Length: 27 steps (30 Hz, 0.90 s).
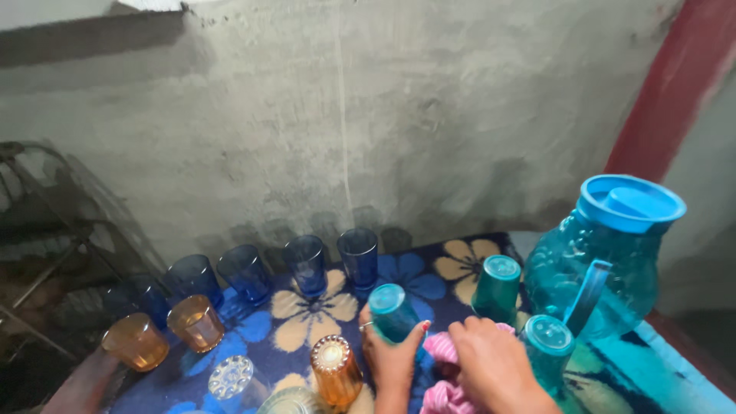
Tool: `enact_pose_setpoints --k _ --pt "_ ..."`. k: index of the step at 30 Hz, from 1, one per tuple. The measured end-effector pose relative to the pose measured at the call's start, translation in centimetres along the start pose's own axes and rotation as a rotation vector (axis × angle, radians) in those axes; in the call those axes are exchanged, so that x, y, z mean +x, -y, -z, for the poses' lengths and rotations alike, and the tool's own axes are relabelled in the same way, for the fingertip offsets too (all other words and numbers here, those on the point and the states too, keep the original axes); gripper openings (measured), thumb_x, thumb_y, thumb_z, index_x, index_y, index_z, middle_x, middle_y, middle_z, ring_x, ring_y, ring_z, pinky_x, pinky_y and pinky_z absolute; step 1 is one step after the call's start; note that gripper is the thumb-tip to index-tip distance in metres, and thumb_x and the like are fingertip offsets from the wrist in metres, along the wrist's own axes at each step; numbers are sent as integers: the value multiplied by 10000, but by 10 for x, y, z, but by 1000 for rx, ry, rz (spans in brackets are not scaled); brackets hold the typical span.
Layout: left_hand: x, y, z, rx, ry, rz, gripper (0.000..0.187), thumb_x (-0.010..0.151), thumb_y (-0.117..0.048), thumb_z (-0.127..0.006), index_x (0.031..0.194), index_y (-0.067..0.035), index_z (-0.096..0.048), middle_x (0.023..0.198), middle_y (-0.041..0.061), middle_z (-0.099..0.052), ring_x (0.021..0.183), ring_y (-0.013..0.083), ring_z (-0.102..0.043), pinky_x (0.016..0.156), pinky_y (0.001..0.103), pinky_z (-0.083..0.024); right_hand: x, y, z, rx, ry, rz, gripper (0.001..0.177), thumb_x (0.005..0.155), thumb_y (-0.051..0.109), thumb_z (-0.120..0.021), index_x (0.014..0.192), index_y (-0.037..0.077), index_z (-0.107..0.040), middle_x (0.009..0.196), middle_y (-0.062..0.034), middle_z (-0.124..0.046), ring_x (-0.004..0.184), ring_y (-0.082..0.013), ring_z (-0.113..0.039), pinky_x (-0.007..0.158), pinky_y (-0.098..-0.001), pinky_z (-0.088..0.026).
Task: The person wipes several blue and amber glasses and glass bowls using a pink and white striped cloth, picking them up one by one and cleaning the inside and outside surfaces.
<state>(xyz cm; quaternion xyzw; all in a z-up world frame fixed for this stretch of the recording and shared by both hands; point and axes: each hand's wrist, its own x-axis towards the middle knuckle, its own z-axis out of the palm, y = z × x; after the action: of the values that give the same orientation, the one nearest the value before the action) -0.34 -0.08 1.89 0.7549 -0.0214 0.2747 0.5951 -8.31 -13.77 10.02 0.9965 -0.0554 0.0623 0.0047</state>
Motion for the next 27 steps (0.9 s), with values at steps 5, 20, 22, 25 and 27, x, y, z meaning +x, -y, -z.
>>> enact_pose_setpoints --k 5,20,22,25,27 --pt "20 -29 3 -706 109 429 633 684 -152 -910 1226 -59 -599 1048 88 -717 909 233 -700 797 360 -577 -7 14 31 359 -333 404 1154 579 439 -972 1486 44 -377 1494 -314 -411 1433 -520 -348 1096 -573 -295" --pt "84 -96 -27 -847 402 915 701 941 -695 -352 1289 -139 -600 1084 75 -697 932 224 -688 848 448 -560 83 22 151 372 -63 60 1012 695 292 -841 1552 321 -303 1326 -137 -497 1178 -361 -602 943 -450 -527" --pt "88 -68 -48 -695 338 897 627 999 -621 -395 1313 -113 -586 1090 106 -681 942 253 -686 865 477 -572 106 20 141 299 -81 76 967 694 297 -844 1527 284 -352 1330 -138 -510 1204 -358 -593 958 -453 -522" --pt "86 -18 -80 -349 226 652 477 916 -255 -623 1373 -163 -520 1115 113 -679 959 301 -703 844 497 -617 139 21 119 171 -31 87 892 701 314 -848 1488 253 -431 1352 -135 -514 1242 -353 -574 996 -447 -510" --pt "87 9 -97 7 167 287 469 862 -171 -725 1308 -144 -581 1143 109 -710 1079 280 -686 954 421 -530 157 20 105 109 31 84 861 709 326 -850 1474 257 -462 1369 -131 -505 1255 -351 -563 1019 -437 -503"
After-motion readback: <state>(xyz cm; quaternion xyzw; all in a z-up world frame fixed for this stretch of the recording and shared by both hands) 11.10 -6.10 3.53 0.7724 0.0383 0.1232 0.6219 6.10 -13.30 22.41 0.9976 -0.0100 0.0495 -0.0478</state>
